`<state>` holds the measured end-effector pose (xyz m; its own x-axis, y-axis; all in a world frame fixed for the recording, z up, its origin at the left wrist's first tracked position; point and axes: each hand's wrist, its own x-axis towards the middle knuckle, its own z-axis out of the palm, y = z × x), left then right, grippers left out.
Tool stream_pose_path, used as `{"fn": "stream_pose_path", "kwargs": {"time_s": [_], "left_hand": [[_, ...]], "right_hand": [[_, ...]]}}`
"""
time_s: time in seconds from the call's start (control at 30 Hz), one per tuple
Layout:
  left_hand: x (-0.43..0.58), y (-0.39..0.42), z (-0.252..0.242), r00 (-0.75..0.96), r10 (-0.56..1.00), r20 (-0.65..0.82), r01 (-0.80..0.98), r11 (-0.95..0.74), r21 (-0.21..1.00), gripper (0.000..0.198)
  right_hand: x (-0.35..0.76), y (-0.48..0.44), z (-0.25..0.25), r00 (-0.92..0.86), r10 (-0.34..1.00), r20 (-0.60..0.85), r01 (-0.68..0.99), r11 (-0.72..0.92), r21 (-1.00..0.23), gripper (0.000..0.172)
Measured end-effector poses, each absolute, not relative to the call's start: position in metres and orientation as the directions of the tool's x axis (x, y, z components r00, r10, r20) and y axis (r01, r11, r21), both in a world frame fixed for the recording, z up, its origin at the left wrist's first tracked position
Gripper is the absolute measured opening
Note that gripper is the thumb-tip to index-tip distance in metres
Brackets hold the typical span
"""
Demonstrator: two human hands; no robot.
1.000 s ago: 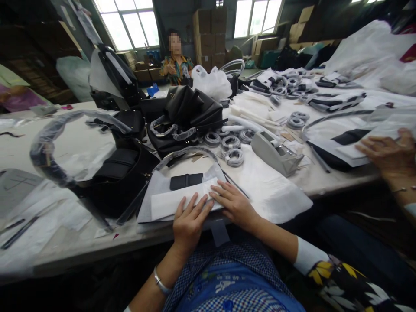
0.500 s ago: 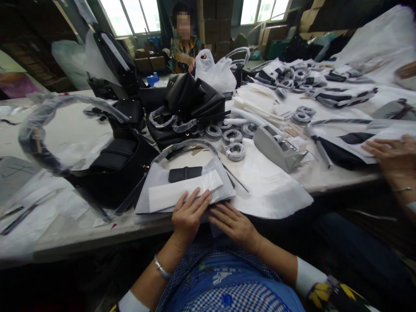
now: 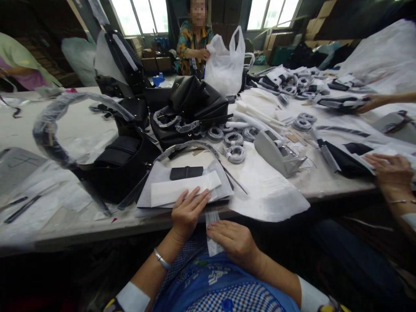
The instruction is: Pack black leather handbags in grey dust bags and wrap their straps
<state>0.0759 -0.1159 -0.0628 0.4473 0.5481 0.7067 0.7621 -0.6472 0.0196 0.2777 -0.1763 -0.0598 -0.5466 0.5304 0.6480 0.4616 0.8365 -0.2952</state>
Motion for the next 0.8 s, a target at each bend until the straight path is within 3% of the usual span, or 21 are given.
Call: {"fn": "stream_pose_path", "kwargs": {"time_s": [0.2,0.4,0.6,0.8], "left_hand": [[0.075,-0.116,-0.064,0.446,0.545,0.71,0.758,-0.651,0.024,0.034],[0.075,-0.115,-0.069,0.405,0.539,0.739,0.754,-0.654,0.063,0.02],[0.077,-0.112,-0.072,0.382,0.536,0.753,0.744,-0.662,0.094,0.022],[0.077,-0.112,-0.062,0.339,0.586,0.736,0.737,-0.652,0.179,0.018]], "right_hand": [[0.279,-0.144,-0.015,-0.574,0.507,0.643,0.47,0.847,-0.248,0.029],[0.278,-0.079,0.002,-0.577,0.672,0.464,0.646,0.723,-0.243,0.026],[0.269,-0.041,-0.003,-0.453,0.859,0.239,0.749,0.512,-0.421,0.001],[0.266,-0.026,-0.006,-0.445,0.89,0.094,0.76,0.431,-0.486,0.018]]}}
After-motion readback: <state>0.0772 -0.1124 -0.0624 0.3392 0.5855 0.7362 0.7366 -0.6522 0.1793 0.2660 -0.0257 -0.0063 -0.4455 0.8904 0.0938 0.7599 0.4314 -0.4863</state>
